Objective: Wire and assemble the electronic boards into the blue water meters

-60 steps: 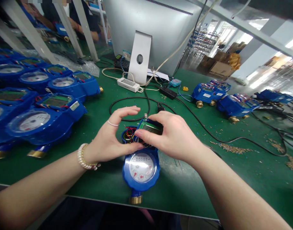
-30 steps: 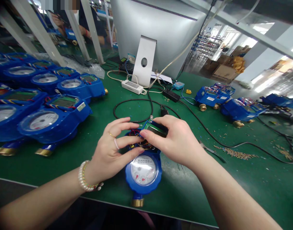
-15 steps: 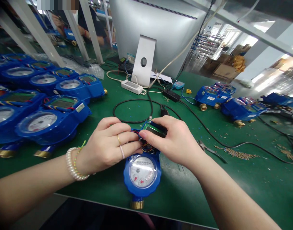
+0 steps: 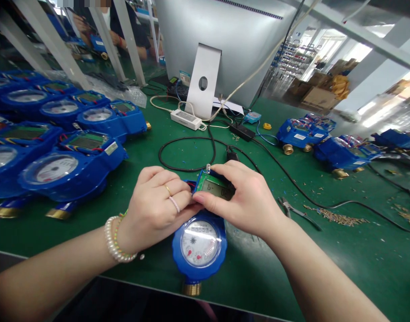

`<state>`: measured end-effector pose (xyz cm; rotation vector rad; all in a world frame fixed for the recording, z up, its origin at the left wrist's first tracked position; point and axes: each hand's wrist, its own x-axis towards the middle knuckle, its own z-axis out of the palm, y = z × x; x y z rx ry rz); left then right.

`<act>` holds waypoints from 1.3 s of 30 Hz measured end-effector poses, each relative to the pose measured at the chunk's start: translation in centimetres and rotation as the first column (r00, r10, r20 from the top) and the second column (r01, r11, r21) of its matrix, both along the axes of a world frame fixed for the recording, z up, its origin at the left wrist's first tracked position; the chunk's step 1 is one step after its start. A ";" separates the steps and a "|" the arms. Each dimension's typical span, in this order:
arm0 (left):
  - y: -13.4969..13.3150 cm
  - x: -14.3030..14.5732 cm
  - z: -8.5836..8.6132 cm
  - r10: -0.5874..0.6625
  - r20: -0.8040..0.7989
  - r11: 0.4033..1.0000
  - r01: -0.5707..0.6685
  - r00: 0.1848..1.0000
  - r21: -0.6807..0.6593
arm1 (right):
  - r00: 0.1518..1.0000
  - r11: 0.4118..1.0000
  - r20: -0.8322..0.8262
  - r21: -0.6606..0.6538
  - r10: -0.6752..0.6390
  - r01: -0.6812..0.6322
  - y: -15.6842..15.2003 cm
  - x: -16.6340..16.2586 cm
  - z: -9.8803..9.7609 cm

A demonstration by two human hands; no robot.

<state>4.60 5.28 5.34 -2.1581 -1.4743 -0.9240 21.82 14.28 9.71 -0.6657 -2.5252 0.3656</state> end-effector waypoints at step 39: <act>-0.5 0.5 -0.7 0.133 0.316 0.941 -0.019 0.939 -0.338 | 0.980 0.971 0.094 0.153 0.173 -0.186 0.1 0.8 -0.5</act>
